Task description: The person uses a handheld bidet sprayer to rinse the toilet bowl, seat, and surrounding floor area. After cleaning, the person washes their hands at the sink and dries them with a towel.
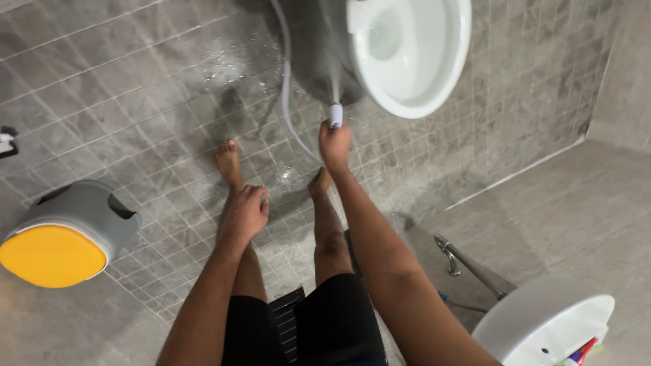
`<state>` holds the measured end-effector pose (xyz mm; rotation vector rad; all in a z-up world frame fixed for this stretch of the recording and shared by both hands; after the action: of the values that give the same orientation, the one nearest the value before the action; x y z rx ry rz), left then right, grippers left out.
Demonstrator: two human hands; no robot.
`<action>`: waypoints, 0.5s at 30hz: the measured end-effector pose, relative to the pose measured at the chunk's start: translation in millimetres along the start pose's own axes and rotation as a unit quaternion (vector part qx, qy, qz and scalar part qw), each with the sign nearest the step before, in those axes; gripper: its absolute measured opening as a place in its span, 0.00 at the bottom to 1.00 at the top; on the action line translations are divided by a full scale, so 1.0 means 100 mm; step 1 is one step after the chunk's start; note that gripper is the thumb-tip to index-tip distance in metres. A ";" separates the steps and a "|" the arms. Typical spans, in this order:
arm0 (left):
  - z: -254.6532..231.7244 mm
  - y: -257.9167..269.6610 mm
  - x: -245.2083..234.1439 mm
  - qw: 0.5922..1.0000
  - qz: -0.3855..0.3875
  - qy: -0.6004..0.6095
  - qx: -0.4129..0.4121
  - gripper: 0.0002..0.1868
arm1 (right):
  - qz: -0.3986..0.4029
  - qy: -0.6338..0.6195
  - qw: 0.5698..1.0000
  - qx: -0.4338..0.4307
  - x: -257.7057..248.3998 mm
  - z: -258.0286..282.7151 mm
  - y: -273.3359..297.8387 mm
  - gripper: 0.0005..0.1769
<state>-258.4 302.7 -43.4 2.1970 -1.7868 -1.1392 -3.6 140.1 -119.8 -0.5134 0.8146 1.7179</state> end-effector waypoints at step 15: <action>0.14 -0.46 -1.47 0.995 -0.093 0.026 0.030 0.13 | 0.031 -0.037 0.960 0.275 0.67 0.10 0.06 0.15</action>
<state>-235.4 450.8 -5.0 2.4483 -1.6461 -1.0619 -28.5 190.8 -158.5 -0.0435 1.2084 1.4676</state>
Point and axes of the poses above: each hand's wrist, its own y-axis away from the middle knuckle, its own x-axis out of the palm, z = x × y, the point moved 9 cm from there along -y, towards the middle knuckle, and after that the axes turned 3 degrees about y, right-handed, at the moved point
